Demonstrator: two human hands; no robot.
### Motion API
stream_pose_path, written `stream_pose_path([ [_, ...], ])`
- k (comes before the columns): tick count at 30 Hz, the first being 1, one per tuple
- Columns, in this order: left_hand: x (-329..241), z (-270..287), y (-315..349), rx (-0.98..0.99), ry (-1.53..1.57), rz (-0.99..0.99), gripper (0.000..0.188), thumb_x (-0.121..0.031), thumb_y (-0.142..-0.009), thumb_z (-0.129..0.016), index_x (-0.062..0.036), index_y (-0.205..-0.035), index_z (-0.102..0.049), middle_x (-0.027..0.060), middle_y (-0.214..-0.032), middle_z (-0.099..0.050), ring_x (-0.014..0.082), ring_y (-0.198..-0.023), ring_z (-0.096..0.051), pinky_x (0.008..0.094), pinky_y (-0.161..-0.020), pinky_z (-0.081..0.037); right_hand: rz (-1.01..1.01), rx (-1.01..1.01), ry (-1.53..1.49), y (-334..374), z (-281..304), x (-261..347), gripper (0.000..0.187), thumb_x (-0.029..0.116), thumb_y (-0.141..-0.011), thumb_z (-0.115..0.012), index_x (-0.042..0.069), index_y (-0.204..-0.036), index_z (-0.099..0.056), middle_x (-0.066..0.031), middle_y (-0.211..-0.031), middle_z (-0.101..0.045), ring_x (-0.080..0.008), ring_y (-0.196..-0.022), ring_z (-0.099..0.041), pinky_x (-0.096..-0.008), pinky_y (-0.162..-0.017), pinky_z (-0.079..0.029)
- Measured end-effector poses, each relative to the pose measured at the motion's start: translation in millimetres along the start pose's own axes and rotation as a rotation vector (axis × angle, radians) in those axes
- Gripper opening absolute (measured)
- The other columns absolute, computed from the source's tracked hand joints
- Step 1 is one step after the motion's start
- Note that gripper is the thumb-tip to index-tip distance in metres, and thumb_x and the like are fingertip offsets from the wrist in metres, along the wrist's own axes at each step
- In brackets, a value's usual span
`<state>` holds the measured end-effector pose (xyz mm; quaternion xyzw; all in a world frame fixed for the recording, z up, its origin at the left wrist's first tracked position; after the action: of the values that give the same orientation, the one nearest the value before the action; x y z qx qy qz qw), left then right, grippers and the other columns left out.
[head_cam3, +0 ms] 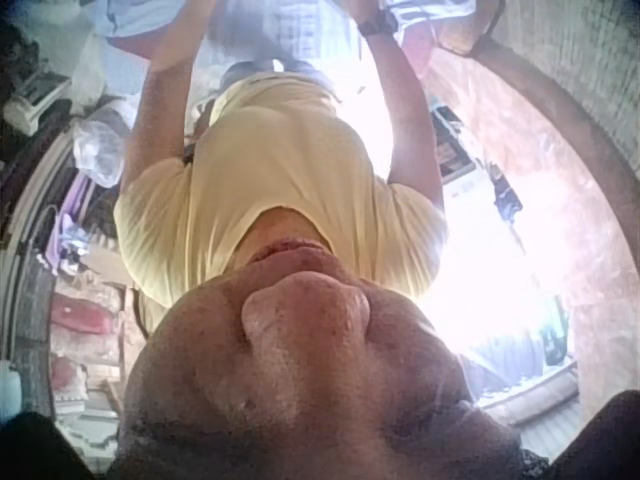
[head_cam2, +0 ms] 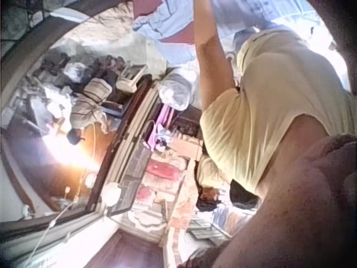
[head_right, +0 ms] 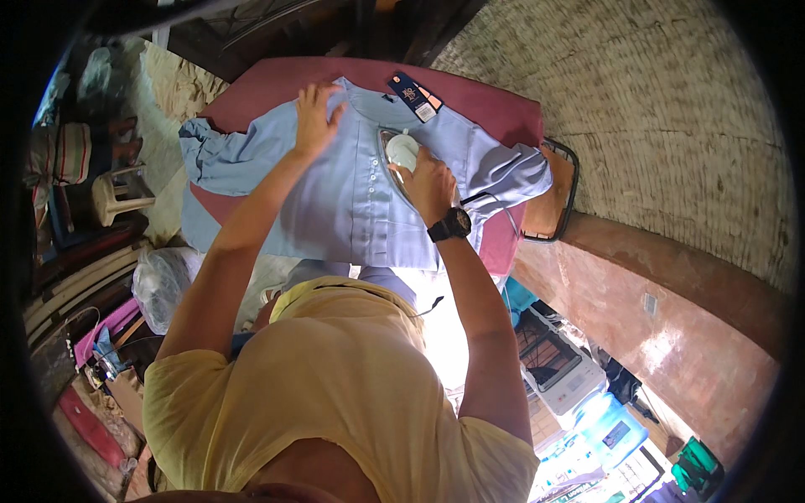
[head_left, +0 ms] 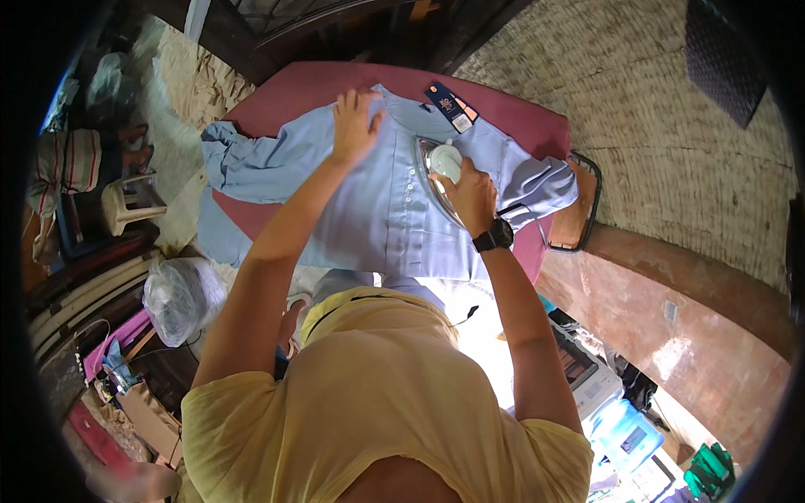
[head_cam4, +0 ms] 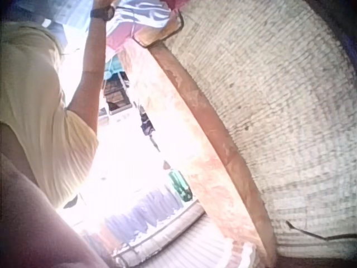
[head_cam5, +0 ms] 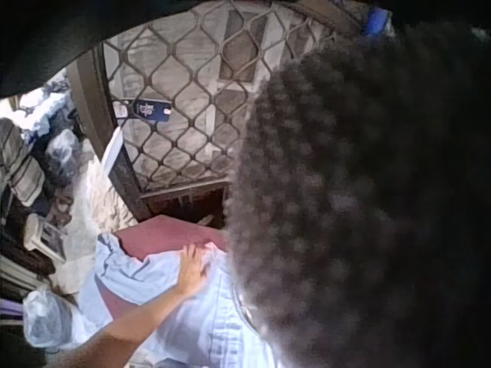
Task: The person irons a blue shirt on an ironing board by moving the iron across various sections of the garment's fabric.
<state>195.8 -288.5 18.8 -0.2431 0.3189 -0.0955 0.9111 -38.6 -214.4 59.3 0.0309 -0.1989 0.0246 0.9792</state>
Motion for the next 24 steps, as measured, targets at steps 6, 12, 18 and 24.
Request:
stream_pose_path([
  [6,-106,-13,135,0.373,0.159,-0.183,0.029,-0.019,-0.086,-0.066,-0.0082,-0.112,-0.057,0.0089,-0.117,-0.054,0.0314,-0.108,-0.049,0.0464,-0.09,-0.038,-0.06,-0.04,-0.032,-19,1,-3,0.052,0.048,-0.078,-0.075,0.002,-0.095,-0.059,-0.0248,-0.076,-0.067,-0.044,-0.072,-0.067,-0.0503,-0.062,-0.053],
  [12,-125,-6,179,0.393,0.057,-0.11,0.041,-0.023,-0.09,-0.062,-0.0083,-0.127,-0.055,0.0073,-0.132,-0.048,0.0292,-0.124,-0.043,0.05,-0.105,-0.033,0.055,0.056,-0.034,20,21,-7,0.055,0.051,-0.073,-0.078,0.001,-0.091,-0.062,-0.0237,-0.071,-0.066,-0.0426,-0.072,-0.067,-0.0487,-0.062,-0.053],
  [18,-129,-5,198,0.391,-0.066,-0.158,0.041,-0.025,-0.091,-0.06,-0.0114,-0.129,-0.054,0.0053,-0.13,-0.05,0.0253,-0.125,-0.043,0.0495,-0.107,-0.032,0.165,0.096,0.022,50,4,0,0.057,0.052,-0.073,-0.078,0.002,-0.095,-0.063,-0.0223,-0.071,-0.066,-0.0424,-0.072,-0.066,-0.0489,-0.063,-0.052],
  [24,-126,-2,203,0.37,-0.075,-0.159,0.044,-0.029,-0.091,-0.06,-0.0142,-0.131,-0.053,0.0036,-0.129,-0.052,0.0229,-0.126,-0.043,0.0483,-0.108,-0.031,0.154,0.116,0.002,47,-4,-14,0.054,0.05,-0.074,-0.079,0.003,-0.092,-0.062,-0.0197,-0.067,-0.065,-0.0406,-0.07,-0.066,-0.0488,-0.063,-0.051],
])
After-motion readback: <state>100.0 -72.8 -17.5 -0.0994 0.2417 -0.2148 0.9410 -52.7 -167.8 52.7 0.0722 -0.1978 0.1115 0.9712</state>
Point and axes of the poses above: each hand's wrist, its own y-axis away from the middle knuckle, its own z-axis out of the back of the hand, x = y × z, the point moved 9 cm from there along -y, towards the middle knuckle
